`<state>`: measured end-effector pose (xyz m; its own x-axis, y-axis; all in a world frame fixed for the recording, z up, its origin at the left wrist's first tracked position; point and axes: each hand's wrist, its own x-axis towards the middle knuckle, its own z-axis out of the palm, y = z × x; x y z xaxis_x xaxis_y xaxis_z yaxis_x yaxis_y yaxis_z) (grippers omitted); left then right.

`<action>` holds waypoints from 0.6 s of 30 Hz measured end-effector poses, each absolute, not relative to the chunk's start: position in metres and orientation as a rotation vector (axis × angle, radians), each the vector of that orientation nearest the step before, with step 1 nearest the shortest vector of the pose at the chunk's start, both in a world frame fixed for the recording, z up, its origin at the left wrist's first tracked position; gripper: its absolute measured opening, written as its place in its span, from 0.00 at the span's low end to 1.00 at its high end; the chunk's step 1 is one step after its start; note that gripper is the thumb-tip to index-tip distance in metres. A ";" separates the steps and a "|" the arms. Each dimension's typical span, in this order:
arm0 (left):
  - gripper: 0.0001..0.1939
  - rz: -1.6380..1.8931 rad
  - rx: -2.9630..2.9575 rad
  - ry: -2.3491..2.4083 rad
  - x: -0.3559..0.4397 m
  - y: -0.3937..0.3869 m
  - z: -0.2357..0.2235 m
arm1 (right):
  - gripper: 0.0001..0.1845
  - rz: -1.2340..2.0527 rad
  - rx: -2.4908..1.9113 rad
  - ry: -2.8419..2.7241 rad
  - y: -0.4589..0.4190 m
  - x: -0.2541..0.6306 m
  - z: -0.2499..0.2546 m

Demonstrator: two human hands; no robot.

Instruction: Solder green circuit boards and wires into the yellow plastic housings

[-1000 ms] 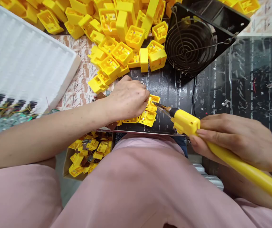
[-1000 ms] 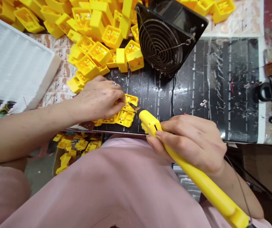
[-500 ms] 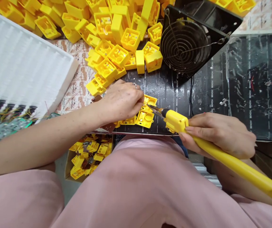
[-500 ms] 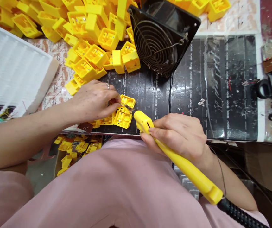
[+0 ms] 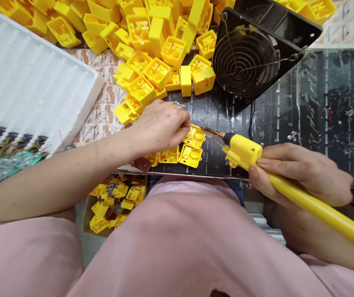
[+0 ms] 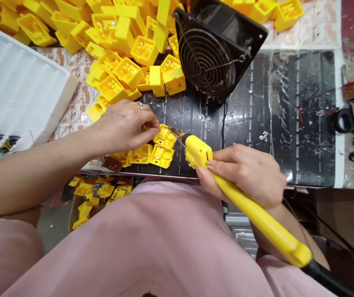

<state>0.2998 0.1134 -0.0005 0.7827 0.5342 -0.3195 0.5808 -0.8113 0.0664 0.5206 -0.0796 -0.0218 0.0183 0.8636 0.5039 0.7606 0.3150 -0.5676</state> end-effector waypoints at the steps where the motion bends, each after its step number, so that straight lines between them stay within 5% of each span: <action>1: 0.19 -0.434 2.811 0.901 0.302 0.114 -0.001 | 0.07 0.110 -1.433 -1.769 -0.078 0.518 -0.024; 18: 0.18 -0.366 2.935 0.845 0.309 0.111 -0.007 | 0.08 0.091 -1.345 -1.937 -0.073 0.507 -0.015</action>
